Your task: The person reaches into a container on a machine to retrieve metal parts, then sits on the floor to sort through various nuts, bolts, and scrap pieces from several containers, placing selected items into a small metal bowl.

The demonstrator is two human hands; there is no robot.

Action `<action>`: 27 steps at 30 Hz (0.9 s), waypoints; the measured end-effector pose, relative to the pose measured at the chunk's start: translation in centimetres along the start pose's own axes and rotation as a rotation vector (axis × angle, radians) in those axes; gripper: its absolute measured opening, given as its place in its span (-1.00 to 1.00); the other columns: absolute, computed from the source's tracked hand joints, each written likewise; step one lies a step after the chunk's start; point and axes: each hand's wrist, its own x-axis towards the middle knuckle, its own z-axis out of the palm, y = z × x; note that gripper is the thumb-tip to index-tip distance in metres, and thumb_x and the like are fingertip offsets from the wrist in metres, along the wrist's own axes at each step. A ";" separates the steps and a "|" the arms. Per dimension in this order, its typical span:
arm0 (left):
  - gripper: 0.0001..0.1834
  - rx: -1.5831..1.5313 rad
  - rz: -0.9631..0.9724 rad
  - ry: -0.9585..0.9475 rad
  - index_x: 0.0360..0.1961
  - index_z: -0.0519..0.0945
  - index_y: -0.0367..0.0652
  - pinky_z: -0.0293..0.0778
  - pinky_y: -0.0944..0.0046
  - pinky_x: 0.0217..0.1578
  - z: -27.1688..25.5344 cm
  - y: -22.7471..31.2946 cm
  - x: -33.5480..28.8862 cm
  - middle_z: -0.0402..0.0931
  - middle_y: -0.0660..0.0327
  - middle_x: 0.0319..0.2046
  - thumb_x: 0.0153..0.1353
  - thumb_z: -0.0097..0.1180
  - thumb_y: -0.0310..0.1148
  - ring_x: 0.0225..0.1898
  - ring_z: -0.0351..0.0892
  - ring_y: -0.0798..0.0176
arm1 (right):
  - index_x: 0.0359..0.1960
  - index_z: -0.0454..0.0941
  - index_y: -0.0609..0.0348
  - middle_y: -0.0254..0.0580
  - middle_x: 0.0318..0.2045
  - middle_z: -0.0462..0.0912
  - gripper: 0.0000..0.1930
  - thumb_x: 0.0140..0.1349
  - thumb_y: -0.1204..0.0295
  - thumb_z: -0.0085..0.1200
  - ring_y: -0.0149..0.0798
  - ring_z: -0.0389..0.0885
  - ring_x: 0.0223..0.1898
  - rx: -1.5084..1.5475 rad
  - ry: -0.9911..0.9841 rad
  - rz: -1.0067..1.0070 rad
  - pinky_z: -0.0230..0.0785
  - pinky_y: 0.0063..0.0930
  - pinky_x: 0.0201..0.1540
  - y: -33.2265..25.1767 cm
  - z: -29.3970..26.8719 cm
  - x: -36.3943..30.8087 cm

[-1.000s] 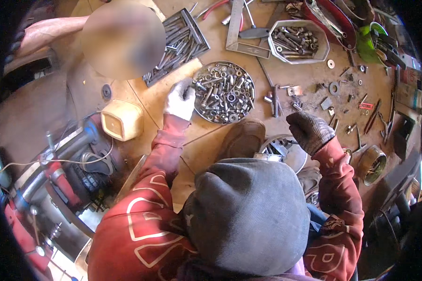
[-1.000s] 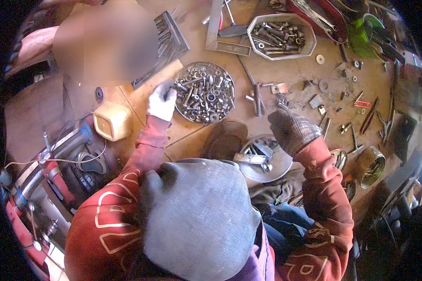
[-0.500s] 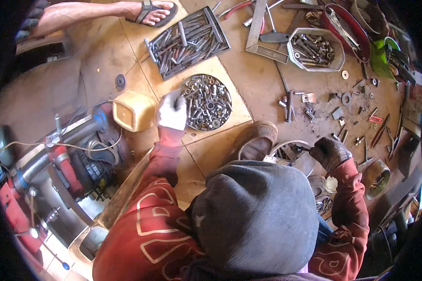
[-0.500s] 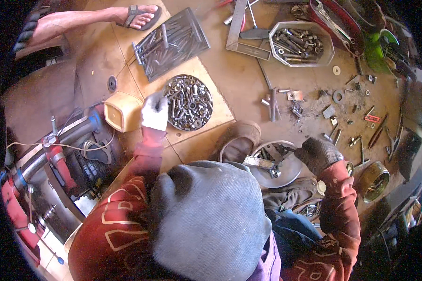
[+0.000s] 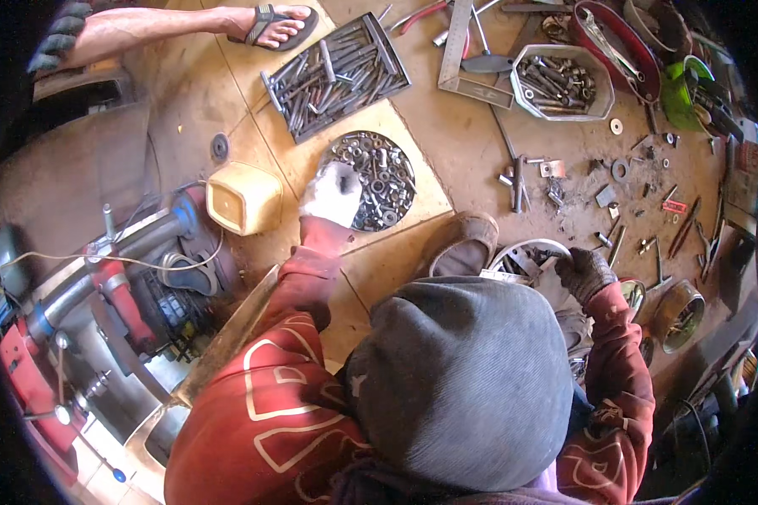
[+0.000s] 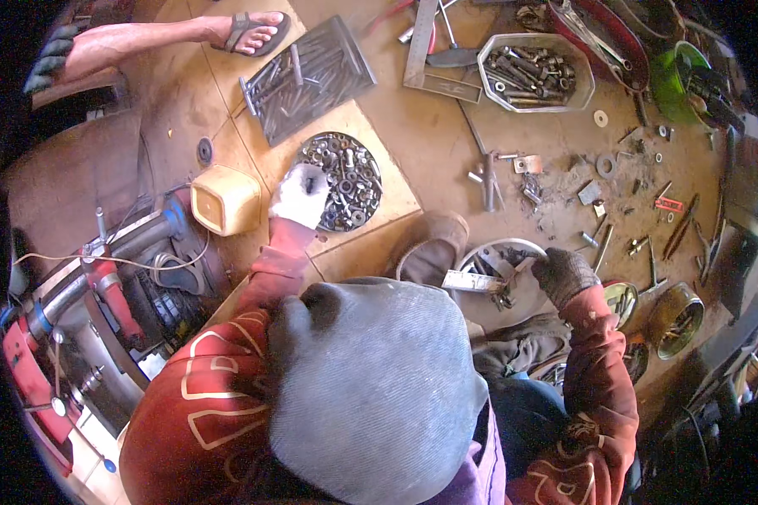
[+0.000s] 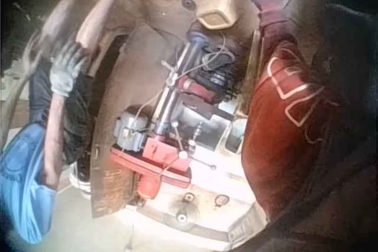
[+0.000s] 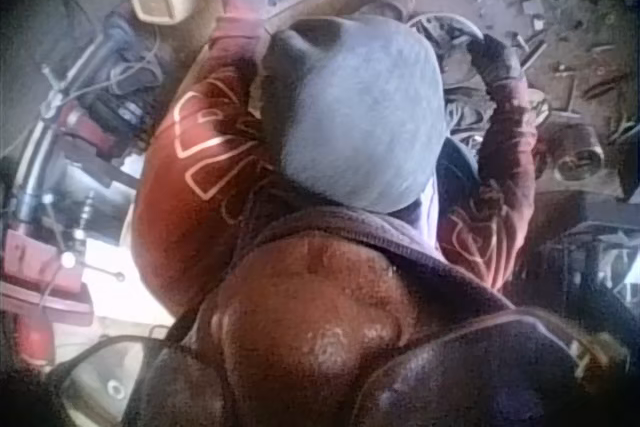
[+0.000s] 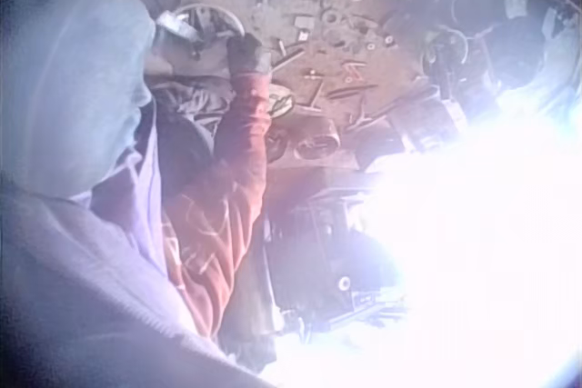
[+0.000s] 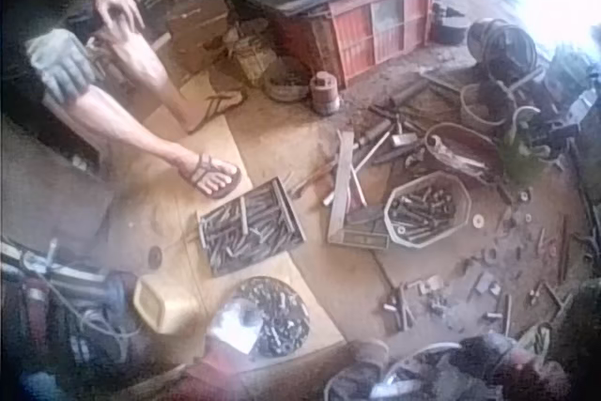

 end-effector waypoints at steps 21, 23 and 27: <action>-0.84 -0.027 0.577 0.005 -0.25 0.67 -0.22 0.59 0.09 -0.15 4.9 6.7 -1.2 0.68 -0.02 -0.26 0.13 0.29 -0.44 -0.21 0.69 -0.08 | -0.13 0.64 0.24 -0.01 -0.24 0.70 -0.59 0.21 0.13 0.30 -0.12 0.67 -0.19 0.053 0.125 0.053 0.50 -0.30 -0.09 -3.4 -6.1 -2.8; -0.78 -0.107 0.387 0.055 -0.19 0.67 -0.22 0.59 0.12 -0.16 4.3 4.5 -0.6 0.67 -0.01 -0.26 0.14 0.32 -0.39 -0.24 0.68 -0.02 | -0.13 0.63 0.26 -0.05 -0.25 0.70 -0.66 0.23 0.24 0.30 -0.18 0.65 -0.20 0.163 0.200 0.047 0.50 -0.31 -0.09 -1.7 -5.3 -2.5; -0.65 -0.182 0.084 0.140 -0.08 0.67 -0.20 0.59 0.16 -0.17 2.4 4.4 -1.0 0.66 0.00 -0.23 0.13 0.38 -0.30 -0.28 0.67 0.04 | -0.11 0.64 0.26 0.01 -0.19 0.71 -0.65 0.23 0.23 0.28 -0.08 0.65 -0.12 0.071 0.155 -0.165 0.49 -0.27 -0.03 1.4 -4.0 -0.3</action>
